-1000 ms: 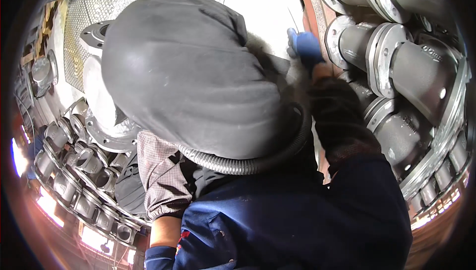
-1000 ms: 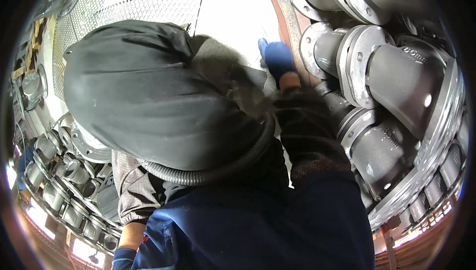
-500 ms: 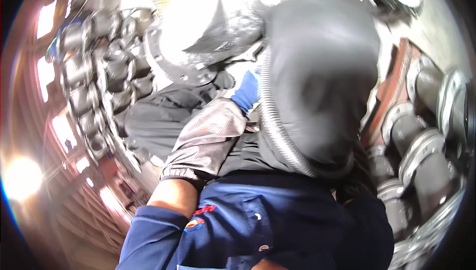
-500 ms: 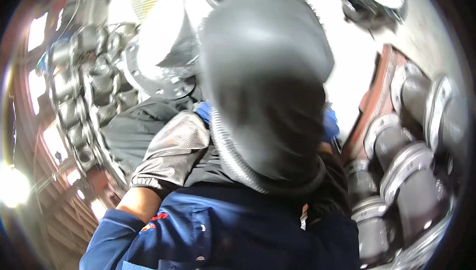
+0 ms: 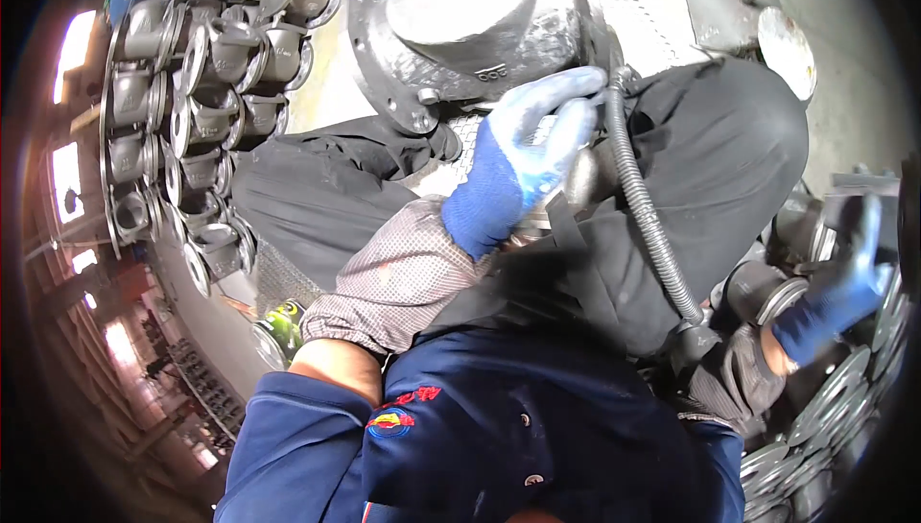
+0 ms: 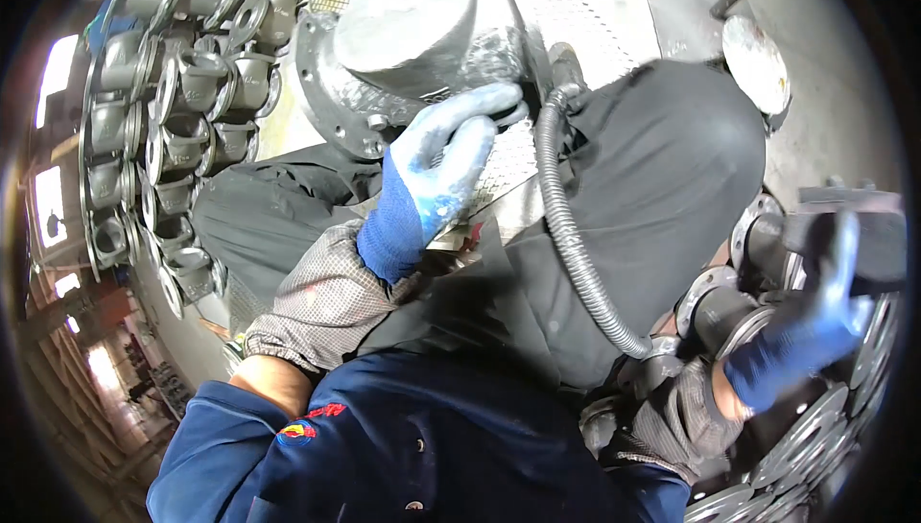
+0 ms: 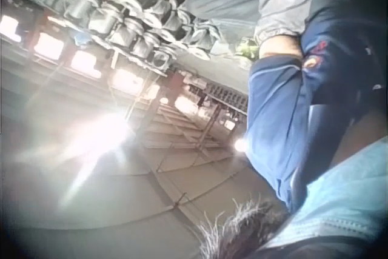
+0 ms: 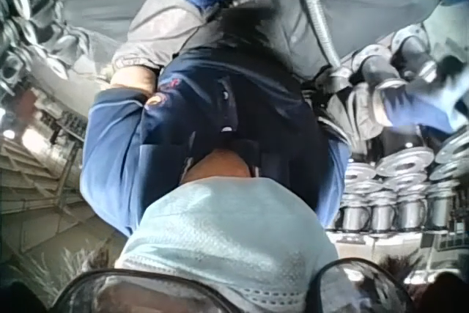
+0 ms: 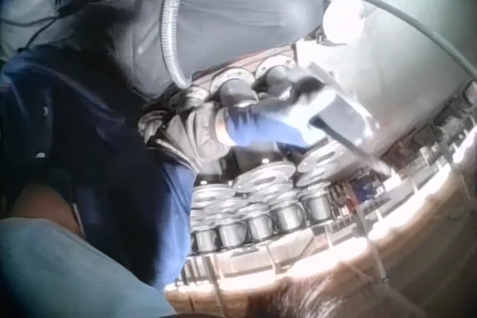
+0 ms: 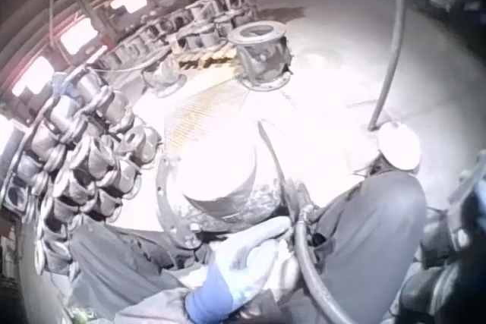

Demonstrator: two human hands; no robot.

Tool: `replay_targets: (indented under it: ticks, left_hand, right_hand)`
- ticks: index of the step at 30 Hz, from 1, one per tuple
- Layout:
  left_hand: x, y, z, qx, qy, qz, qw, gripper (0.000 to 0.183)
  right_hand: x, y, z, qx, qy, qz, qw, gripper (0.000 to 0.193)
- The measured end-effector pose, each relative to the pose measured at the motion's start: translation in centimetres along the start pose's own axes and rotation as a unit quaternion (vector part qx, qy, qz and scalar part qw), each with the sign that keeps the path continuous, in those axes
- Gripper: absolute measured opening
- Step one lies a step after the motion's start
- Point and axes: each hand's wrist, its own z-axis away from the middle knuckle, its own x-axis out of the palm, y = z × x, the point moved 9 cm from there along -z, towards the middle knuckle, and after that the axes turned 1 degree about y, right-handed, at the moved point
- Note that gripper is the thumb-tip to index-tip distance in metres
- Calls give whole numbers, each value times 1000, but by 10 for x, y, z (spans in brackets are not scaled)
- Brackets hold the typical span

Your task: The person uses a tool to deburr the surfaces of a metal casting, turning it over to reach different sides. They then use a handheld rotary tool to smooth the interior of the part.

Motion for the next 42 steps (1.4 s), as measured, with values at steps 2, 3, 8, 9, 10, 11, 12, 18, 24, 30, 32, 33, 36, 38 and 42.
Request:
replay_targets:
  ticks: [2,3,8,9,10,11,12,18,24,30,32,33,36,38,42]
  left_hand:
    - [9,41,-6,105,-10,-74,992,28]
    - [10,51,-9,113,-35,-90,989,32]
    - [-23,62,5,182,-14,1,983,47]
    - [-34,67,19,282,9,-53,958,48]
    - [-41,56,20,272,-19,-123,954,49]
    - [-51,45,22,265,-47,-194,943,50]
    - [-60,14,17,118,-30,-69,990,44]
    - [-85,-41,23,-59,32,318,946,44]
    - [-98,-59,26,-169,62,194,964,30]
    - [-242,-23,34,17,390,95,916,15]
    - [-279,-48,23,37,428,81,899,16]
    - [-293,-73,23,15,466,140,873,18]
    - [-277,-134,24,-50,499,308,808,30]
    - [-269,-128,16,-27,438,321,839,35]
    - [-275,-118,5,-30,458,177,870,42]
  right_hand:
    - [35,-51,-4,-23,-138,-53,989,36]
    - [63,-61,4,-14,-206,-58,977,37]
    - [236,-54,82,40,-379,149,913,50]
    - [255,-49,91,40,-386,146,910,51]
    - [265,-33,99,59,-379,108,917,50]
    - [276,-17,108,77,-373,68,922,49]
    - [283,-5,113,118,-374,52,918,47]
    - [308,41,134,208,-387,42,897,35]
    - [325,78,140,266,-410,88,868,35]
    - [310,54,-7,90,-311,103,941,42]
    - [294,98,-46,128,-230,101,959,47]
    - [296,125,-52,136,-238,124,954,47]
    - [290,190,-36,-39,-280,255,925,47]
    - [283,224,-5,0,-224,203,953,45]
    - [291,216,11,187,-115,58,974,59]
